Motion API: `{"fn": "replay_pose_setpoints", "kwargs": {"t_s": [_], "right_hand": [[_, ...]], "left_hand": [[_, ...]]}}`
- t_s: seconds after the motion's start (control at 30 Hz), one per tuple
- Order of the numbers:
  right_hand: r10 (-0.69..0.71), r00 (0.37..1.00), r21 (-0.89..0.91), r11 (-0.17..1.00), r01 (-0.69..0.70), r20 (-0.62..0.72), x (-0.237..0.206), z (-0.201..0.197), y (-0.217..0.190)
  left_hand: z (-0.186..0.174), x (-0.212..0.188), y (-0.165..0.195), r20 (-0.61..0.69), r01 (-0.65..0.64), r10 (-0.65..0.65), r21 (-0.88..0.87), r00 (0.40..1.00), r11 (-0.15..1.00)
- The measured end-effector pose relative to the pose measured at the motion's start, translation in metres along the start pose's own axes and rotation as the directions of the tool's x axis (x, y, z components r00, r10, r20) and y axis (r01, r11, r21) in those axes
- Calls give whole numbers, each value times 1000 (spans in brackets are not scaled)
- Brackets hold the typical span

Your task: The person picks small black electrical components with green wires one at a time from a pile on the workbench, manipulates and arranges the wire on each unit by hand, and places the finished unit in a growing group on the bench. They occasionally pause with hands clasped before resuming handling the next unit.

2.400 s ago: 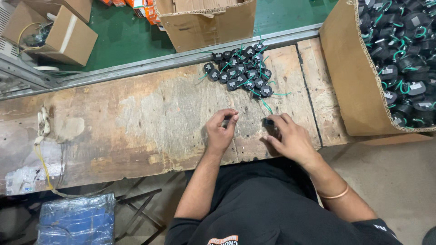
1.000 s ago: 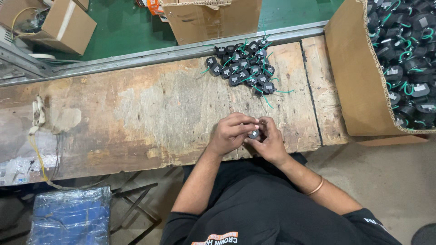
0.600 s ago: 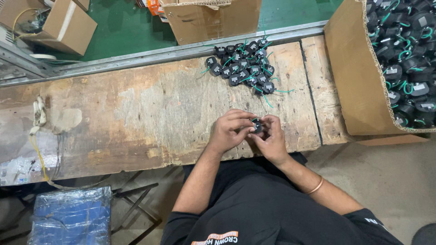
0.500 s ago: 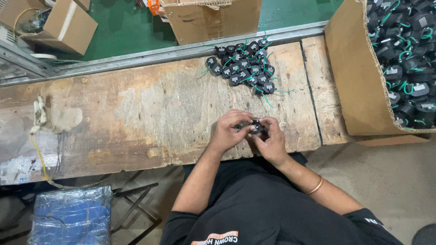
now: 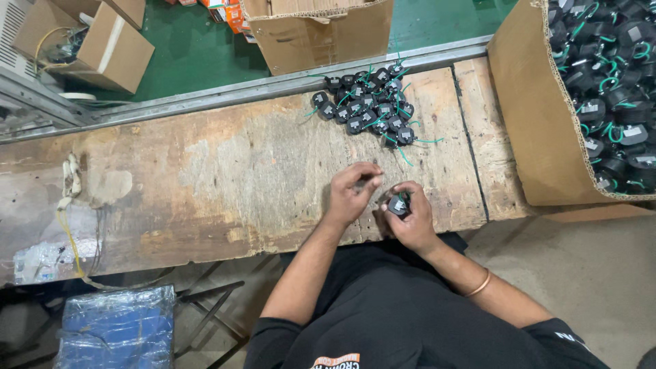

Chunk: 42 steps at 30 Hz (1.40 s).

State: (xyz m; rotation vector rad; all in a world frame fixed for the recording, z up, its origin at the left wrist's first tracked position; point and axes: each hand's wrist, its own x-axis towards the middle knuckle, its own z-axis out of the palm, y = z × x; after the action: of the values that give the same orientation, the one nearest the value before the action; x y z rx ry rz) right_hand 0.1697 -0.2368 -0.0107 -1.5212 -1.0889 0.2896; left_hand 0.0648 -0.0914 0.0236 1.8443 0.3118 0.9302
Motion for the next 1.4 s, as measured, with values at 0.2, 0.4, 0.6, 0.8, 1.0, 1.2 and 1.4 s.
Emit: {"fn": "replay_pose_setpoints", "kwargs": {"t_s": [0.2,0.4,0.6,0.8,1.0,1.2,1.4], "right_hand": [[-181,977,-63,980,190,116,10,-1,-9],[-163,982,-30,986,167,90,15,-6,-14],[-103,993,11,995,102,65,17,-6,-15],[-76,995,45,996,74,62,18,-5,-13],[-2,1000,12,1000,2,1,15,-6,-5],[132,991,176,976,-126,-23,14,0,9],[90,992,211,972,-107,90,8,-3,21]], "left_hand": [[18,33,-2,137,-128,70,482,988,866],[16,46,-17,29,3,-24,585,999,811],[-1,35,-14,73,-182,172,579,982,795],[16,38,-14,76,-91,55,639,996,764],[6,31,-33,-224,56,28,361,974,931],[13,16,-34,-51,-2,-24,-448,998,894],[20,12,-12,72,-226,229,-52,971,973]]}}
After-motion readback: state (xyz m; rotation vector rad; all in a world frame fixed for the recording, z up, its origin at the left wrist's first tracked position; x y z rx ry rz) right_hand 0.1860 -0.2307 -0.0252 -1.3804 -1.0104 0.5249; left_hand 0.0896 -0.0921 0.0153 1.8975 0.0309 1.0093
